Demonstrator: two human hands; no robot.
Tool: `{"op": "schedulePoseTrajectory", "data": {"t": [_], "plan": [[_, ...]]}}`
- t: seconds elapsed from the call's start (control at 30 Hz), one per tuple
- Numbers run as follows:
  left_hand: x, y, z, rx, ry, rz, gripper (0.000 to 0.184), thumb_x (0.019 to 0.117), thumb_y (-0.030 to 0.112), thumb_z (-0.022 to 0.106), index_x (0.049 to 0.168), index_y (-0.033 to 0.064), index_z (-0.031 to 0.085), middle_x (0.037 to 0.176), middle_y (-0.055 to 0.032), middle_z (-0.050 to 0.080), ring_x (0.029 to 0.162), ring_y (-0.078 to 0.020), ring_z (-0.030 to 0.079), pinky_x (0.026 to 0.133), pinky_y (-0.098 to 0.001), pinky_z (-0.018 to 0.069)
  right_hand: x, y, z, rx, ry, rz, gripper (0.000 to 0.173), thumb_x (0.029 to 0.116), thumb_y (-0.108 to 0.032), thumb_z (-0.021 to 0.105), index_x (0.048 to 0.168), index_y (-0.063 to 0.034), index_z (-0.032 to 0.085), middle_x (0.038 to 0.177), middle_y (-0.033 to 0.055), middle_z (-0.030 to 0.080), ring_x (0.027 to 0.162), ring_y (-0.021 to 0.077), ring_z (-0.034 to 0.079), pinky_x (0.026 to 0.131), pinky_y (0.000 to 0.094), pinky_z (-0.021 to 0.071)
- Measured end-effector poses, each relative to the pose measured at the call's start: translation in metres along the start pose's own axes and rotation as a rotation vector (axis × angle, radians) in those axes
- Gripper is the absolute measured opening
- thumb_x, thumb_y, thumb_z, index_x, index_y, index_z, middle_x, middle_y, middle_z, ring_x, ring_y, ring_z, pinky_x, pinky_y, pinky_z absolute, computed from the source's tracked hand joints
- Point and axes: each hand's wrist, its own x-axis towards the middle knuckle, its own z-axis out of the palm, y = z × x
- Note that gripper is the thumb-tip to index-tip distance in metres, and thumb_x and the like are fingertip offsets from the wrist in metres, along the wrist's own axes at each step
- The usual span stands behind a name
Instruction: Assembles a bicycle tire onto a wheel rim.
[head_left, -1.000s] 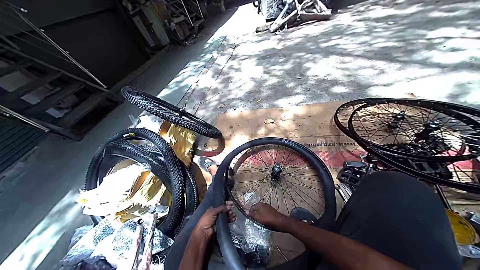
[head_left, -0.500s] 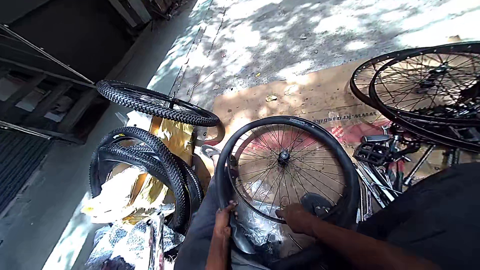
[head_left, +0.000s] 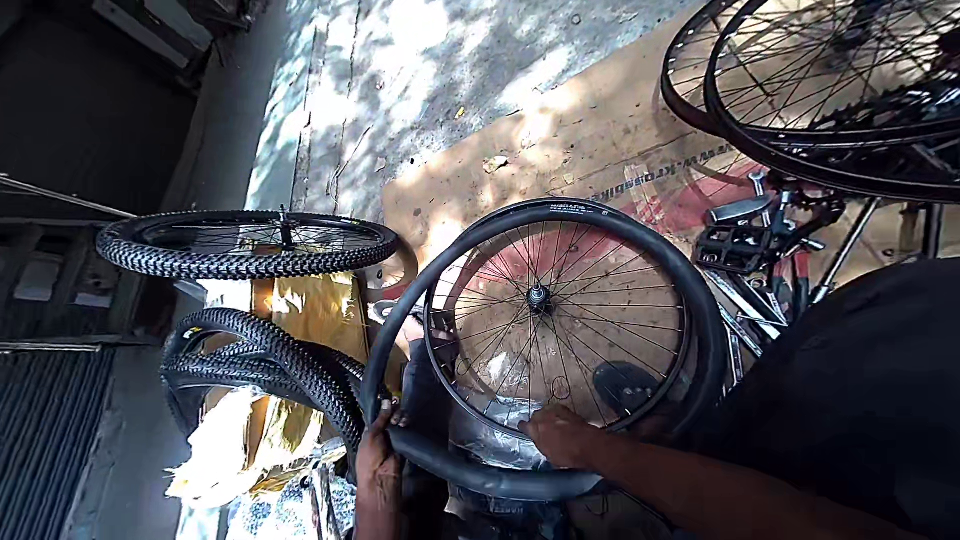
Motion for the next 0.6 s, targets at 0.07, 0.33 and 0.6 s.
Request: {"op": "schedulePoseTrajectory", "data": {"t": [0.07,0.33,0.6], "plan": [[0.002,0.02,0.012,-0.042,0.061,0.056,0.019,0.1073,0.013,0.042,0.1,0.0066,0.058,0.072,-0.0005,0.06,0.052,-0.0062,0.055,0.05,-0.0191,0.0514,0.005,0.002,-0.001,0.012,0.012,-0.012,0.032,0.0902,-0.007,0.064,0.122,0.0,0.062,0.108,0.0275,0.066,0.105,0.047,0.064,0.086,0.0645,0.0506],[-0.032,-0.118,-0.014,0.176,0.125,-0.2,0.012,0.1073,0.01,0.049,0.111,0.0003,0.054,0.079,-0.0099,0.062,0.054,-0.014,0.058,0.05,-0.0282,0.0541,0.008,0.005,-0.005,0.012,0.037,-0.016,0.032,0.0886,-0.008,0.064,0.12,-0.005,0.064,0.103,0.0247,0.068,0.1,0.0447,0.066,0.083,0.0641,0.0514],[-0.022,-0.137,0.003,-0.034,0.094,-0.252,0.033,0.1105,0.019,0.044,0.134,-0.0032,0.049,0.113,-0.0231,0.068,0.096,-0.0329,0.072,0.079,-0.0463,0.0616,0.01,-0.001,-0.006,0.0,0.079,0.026,0.037,0.0944,-0.023,0.062,0.13,-0.0138,0.064,0.11,0.0203,0.071,0.106,0.041,0.067,0.09,0.0626,0.0506]]}}
